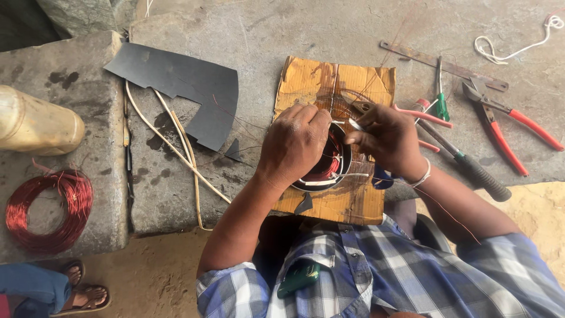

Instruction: The person uses pliers and scissors to cut and strip white plastic tubing, then threads copper wire through the tubing and wraps it around a cylindrical metal core. The person repeats this process to add multiple insulated wire segments to the coil.

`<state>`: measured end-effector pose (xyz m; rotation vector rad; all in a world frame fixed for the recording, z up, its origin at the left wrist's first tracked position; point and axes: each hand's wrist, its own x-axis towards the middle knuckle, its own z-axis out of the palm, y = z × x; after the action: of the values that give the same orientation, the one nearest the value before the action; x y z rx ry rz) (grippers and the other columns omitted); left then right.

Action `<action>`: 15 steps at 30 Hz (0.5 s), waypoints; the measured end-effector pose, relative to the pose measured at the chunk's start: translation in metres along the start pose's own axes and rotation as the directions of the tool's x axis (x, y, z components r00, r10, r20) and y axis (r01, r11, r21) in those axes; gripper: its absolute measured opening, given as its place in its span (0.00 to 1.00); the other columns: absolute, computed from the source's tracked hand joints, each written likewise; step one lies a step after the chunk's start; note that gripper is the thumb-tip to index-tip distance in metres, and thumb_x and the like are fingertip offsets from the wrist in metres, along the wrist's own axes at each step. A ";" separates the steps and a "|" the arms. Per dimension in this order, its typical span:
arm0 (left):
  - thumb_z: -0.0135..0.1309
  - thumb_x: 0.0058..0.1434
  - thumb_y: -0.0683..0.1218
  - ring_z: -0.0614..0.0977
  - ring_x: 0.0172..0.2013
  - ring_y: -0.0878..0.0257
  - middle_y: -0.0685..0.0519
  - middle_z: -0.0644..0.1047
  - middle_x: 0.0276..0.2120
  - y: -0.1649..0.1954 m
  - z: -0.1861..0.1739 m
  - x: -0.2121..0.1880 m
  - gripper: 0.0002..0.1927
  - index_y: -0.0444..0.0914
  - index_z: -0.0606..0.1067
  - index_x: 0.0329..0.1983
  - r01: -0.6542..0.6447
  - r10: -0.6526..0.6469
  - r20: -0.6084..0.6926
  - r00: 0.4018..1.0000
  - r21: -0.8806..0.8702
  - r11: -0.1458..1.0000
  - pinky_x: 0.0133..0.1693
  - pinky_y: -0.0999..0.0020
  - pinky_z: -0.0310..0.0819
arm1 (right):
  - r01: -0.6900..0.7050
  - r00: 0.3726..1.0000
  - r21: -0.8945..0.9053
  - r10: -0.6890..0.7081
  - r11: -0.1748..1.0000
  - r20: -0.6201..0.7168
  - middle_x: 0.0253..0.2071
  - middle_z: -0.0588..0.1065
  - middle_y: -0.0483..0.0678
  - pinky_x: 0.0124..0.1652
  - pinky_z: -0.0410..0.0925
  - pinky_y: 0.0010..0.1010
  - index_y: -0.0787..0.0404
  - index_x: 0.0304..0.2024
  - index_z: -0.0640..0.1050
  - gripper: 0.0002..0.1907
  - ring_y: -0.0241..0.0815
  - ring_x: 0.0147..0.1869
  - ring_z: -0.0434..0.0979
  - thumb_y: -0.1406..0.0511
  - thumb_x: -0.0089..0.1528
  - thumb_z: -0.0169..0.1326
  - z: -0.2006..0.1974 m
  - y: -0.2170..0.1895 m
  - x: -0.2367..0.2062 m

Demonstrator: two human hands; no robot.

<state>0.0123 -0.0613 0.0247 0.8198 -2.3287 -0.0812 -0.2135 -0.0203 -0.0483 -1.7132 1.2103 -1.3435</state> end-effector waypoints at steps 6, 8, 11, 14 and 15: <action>0.55 0.62 0.39 0.79 0.36 0.50 0.47 0.74 0.29 0.001 0.000 -0.001 0.04 0.36 0.72 0.32 0.034 -0.033 0.019 0.999 -0.022 0.999 0.40 0.55 0.75 | -0.030 0.997 -0.082 0.024 0.996 -0.072 0.27 0.76 0.44 0.28 0.70 0.23 0.66 0.35 0.73 0.18 0.27 0.32 0.76 0.64 0.58 0.70 0.014 -0.023 0.011; 0.55 0.61 0.39 0.79 0.37 0.48 0.46 0.75 0.30 0.003 0.002 0.000 0.03 0.37 0.72 0.32 0.046 -0.046 0.005 0.999 -0.024 0.999 0.41 0.53 0.74 | -0.065 0.997 0.052 0.067 0.997 -0.030 0.31 0.77 0.44 0.31 0.73 0.24 0.66 0.47 0.74 0.19 0.27 0.36 0.79 0.63 0.60 0.66 0.015 -0.030 0.015; 0.57 0.60 0.39 0.78 0.36 0.46 0.46 0.76 0.31 0.008 0.008 0.003 0.02 0.37 0.74 0.34 0.029 -0.029 -0.005 1.000 -0.028 0.999 0.40 0.51 0.74 | 0.008 0.998 -0.173 -0.019 0.985 -0.066 0.27 0.75 0.47 0.30 0.68 0.28 0.66 0.40 0.79 0.16 0.31 0.32 0.72 0.62 0.60 0.69 0.011 -0.030 0.018; 0.60 0.60 0.41 0.78 0.36 0.45 0.45 0.76 0.31 0.010 0.017 0.003 0.04 0.37 0.76 0.36 0.002 -0.004 0.068 0.998 0.034 0.999 0.40 0.50 0.73 | -0.012 0.999 -0.090 0.009 0.996 -0.033 0.26 0.71 0.46 0.30 0.66 0.27 0.65 0.39 0.77 0.19 0.28 0.32 0.67 0.58 0.60 0.69 0.001 -0.023 0.011; 0.60 0.58 0.41 0.79 0.37 0.45 0.45 0.77 0.32 0.009 0.021 0.002 0.06 0.37 0.76 0.37 0.010 -0.014 0.086 0.996 0.048 0.999 0.41 0.50 0.74 | -0.051 0.999 -0.029 0.051 0.998 0.007 0.24 0.68 0.46 0.31 0.65 0.27 0.64 0.34 0.74 0.19 0.28 0.34 0.64 0.58 0.63 0.69 -0.003 -0.020 0.007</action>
<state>-0.0063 -0.0581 0.0118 0.8697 -2.4148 -0.0680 -0.2104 -0.0192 -0.0276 -1.6947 1.2660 -1.2941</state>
